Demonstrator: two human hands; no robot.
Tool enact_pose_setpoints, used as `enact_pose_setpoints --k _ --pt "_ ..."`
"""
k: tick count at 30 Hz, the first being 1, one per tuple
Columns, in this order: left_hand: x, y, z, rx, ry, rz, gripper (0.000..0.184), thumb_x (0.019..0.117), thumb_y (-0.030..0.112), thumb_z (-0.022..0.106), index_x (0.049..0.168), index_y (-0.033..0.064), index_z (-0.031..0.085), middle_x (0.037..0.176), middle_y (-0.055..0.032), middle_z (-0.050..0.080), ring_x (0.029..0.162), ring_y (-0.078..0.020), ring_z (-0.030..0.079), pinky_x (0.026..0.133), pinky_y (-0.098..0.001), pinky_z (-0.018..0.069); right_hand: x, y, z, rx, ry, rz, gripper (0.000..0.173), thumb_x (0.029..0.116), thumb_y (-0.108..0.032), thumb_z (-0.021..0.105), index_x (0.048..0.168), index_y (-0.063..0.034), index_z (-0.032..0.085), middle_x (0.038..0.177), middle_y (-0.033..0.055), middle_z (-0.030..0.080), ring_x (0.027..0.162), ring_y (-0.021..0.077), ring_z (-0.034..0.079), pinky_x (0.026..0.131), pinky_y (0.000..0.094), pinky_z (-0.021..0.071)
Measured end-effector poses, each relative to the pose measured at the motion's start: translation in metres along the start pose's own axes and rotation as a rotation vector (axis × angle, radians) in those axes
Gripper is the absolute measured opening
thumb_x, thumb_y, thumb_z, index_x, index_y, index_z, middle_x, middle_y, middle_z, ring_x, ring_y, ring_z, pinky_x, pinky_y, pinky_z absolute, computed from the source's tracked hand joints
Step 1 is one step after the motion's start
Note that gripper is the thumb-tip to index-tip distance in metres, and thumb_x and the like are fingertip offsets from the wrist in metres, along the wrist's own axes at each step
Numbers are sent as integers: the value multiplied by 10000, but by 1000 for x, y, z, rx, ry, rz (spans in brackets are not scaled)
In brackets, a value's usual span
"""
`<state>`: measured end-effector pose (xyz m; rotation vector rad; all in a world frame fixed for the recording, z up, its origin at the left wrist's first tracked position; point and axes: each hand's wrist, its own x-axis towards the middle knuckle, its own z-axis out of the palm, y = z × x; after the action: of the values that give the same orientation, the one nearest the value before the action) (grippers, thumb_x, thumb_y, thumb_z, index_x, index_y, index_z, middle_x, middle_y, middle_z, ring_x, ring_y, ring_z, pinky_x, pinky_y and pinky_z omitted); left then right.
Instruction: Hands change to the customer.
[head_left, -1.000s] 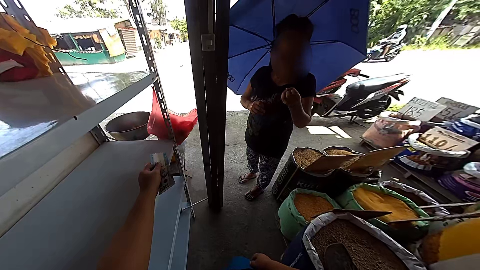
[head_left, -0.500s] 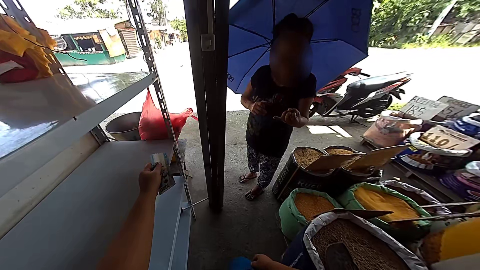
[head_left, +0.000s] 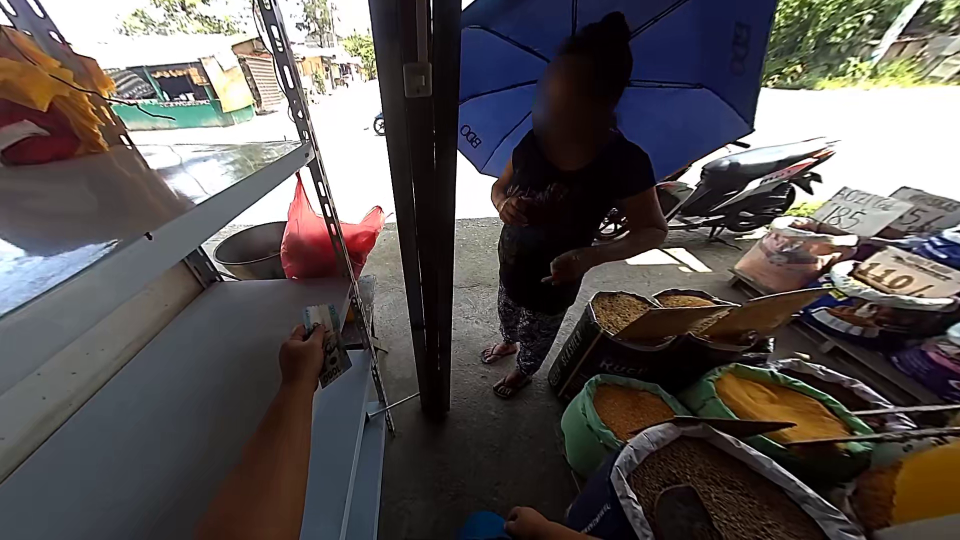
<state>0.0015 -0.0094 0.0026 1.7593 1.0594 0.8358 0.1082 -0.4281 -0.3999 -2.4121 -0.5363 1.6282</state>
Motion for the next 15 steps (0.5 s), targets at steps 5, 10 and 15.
enact_pose_setpoints --k 5,10,15 --pt "1 1 1 2 1 -8 233 1046 231 611 1082 14 690 963 -123 686 864 -198 646 821 -443 519 7 1 1 -6 7 -1 527 1041 -458 480 1385 -82 616 1396 181 617 1356 326 545 1144 559 392" --pt "1 2 0 9 0 -11 230 1048 229 607 1076 15 687 944 -114 681 841 -188 639 799 -429 519 4 -2 0 -9 0 0 532 1047 -457 470 1396 -78 605 1405 185 610 1359 328 541 1146 559 388" --pt "1 2 0 0 1 -18 234 1048 235 611 1068 14 686 941 -117 680 835 -190 640 800 -433 519 7 -2 1 -23 7 4 527 1041 -457 474 1387 -86 615 1399 178 616 1356 322 545 1141 561 395"
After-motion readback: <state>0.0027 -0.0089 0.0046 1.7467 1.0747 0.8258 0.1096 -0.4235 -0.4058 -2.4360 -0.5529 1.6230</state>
